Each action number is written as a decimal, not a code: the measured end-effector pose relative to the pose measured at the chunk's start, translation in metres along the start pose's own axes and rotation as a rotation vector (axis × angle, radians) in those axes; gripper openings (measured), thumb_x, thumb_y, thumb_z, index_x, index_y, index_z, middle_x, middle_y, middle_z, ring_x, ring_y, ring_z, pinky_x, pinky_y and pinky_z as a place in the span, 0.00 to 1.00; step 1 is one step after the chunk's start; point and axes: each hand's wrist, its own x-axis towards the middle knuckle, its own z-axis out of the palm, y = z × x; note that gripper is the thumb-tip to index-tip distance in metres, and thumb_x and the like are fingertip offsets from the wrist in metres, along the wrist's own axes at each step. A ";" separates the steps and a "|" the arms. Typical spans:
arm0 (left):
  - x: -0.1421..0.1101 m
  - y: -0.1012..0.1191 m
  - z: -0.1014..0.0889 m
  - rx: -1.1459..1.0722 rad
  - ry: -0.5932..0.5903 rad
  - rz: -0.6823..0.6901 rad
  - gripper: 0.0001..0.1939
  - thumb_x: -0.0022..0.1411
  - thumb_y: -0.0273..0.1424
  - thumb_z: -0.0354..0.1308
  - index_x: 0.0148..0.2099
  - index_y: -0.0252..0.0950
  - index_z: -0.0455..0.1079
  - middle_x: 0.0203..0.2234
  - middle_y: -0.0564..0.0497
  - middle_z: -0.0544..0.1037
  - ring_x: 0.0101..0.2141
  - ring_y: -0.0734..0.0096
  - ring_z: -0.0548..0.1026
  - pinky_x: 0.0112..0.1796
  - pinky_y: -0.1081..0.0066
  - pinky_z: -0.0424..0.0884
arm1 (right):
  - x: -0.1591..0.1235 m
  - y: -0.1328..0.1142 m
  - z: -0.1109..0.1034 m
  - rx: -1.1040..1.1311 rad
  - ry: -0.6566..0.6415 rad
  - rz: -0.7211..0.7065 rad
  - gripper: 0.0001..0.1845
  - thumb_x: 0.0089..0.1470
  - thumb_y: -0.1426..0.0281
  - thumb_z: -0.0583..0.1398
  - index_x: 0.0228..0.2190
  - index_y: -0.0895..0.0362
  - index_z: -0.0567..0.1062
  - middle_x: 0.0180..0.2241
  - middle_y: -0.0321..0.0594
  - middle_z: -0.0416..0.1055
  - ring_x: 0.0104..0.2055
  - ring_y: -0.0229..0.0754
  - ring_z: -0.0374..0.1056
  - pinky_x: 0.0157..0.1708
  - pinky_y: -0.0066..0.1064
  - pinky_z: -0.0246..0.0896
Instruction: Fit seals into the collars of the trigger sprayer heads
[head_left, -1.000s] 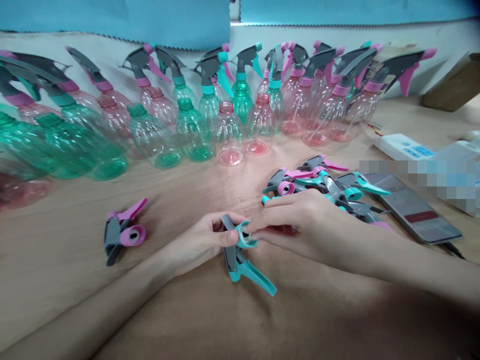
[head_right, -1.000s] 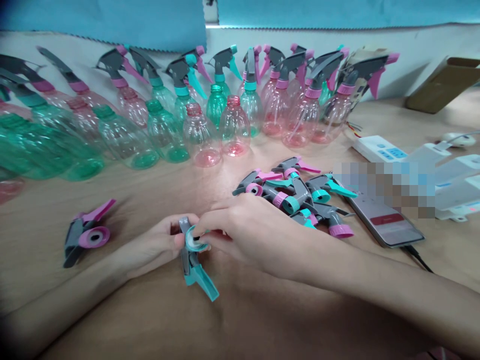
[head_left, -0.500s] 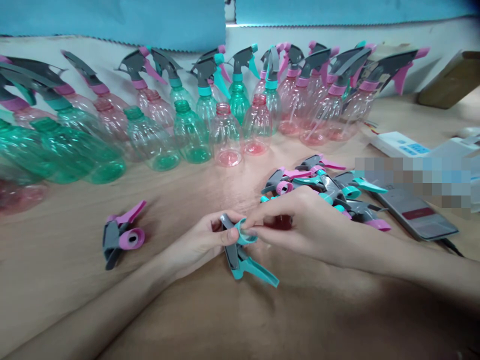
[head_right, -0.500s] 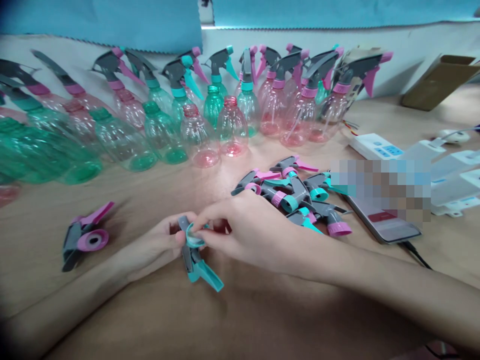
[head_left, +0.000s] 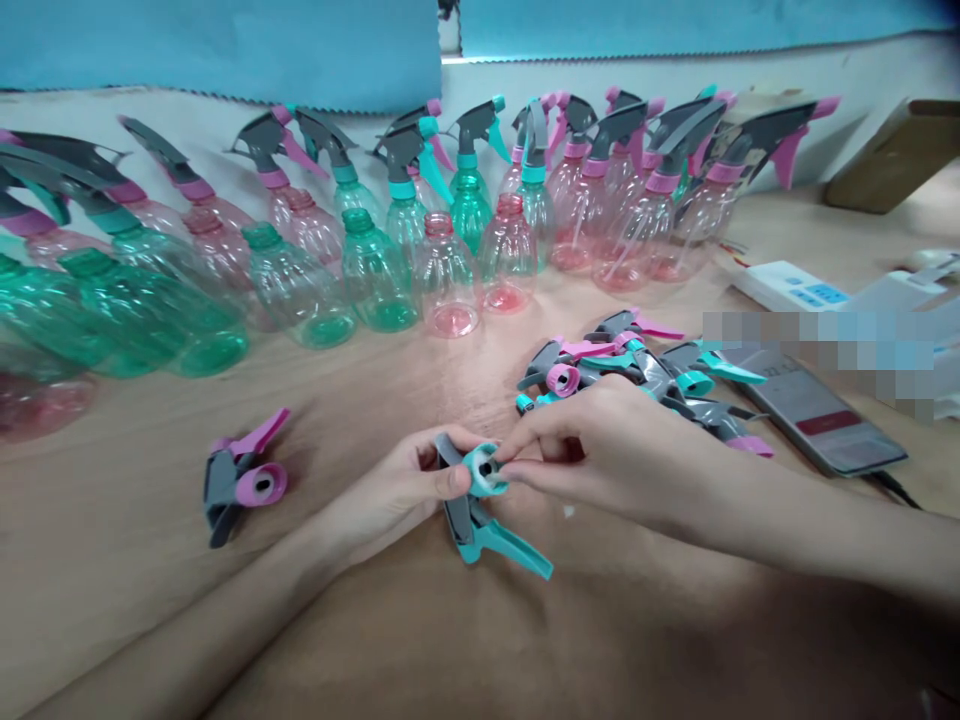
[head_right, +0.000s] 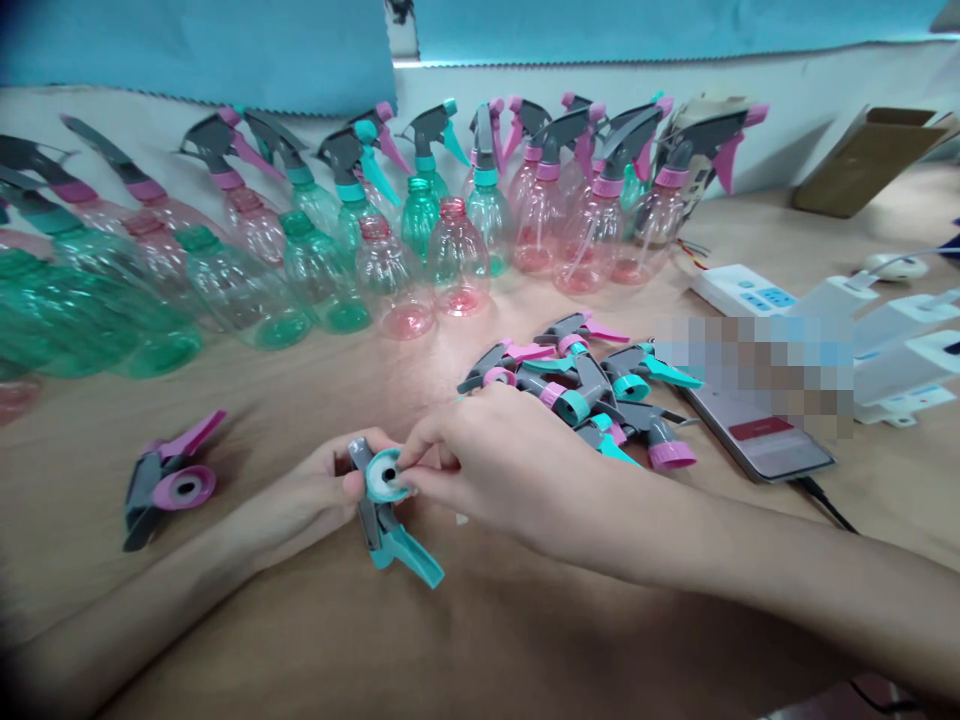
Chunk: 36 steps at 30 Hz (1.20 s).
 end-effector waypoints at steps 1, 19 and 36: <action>0.000 0.000 0.000 0.000 -0.005 0.005 0.17 0.46 0.38 0.70 0.36 0.34 0.74 0.27 0.54 0.75 0.28 0.76 0.71 0.29 0.78 0.67 | 0.001 -0.001 0.001 0.013 0.000 0.002 0.07 0.52 0.72 0.59 0.30 0.57 0.79 0.12 0.25 0.57 0.15 0.28 0.50 0.16 0.24 0.42; -0.002 0.004 0.008 0.254 0.097 -0.036 0.18 0.45 0.34 0.70 0.37 0.35 0.68 0.27 0.55 0.73 0.27 0.75 0.70 0.28 0.76 0.65 | 0.002 0.003 0.003 0.010 -0.123 -0.003 0.09 0.52 0.74 0.56 0.24 0.58 0.76 0.14 0.27 0.55 0.16 0.28 0.49 0.17 0.24 0.41; 0.026 0.043 0.067 0.864 0.364 0.709 0.18 0.51 0.31 0.67 0.43 0.38 0.66 0.36 0.52 0.75 0.38 0.67 0.74 0.38 0.69 0.71 | -0.026 -0.015 -0.082 0.107 0.359 -0.061 0.06 0.51 0.65 0.63 0.32 0.53 0.78 0.20 0.32 0.68 0.21 0.34 0.62 0.16 0.27 0.53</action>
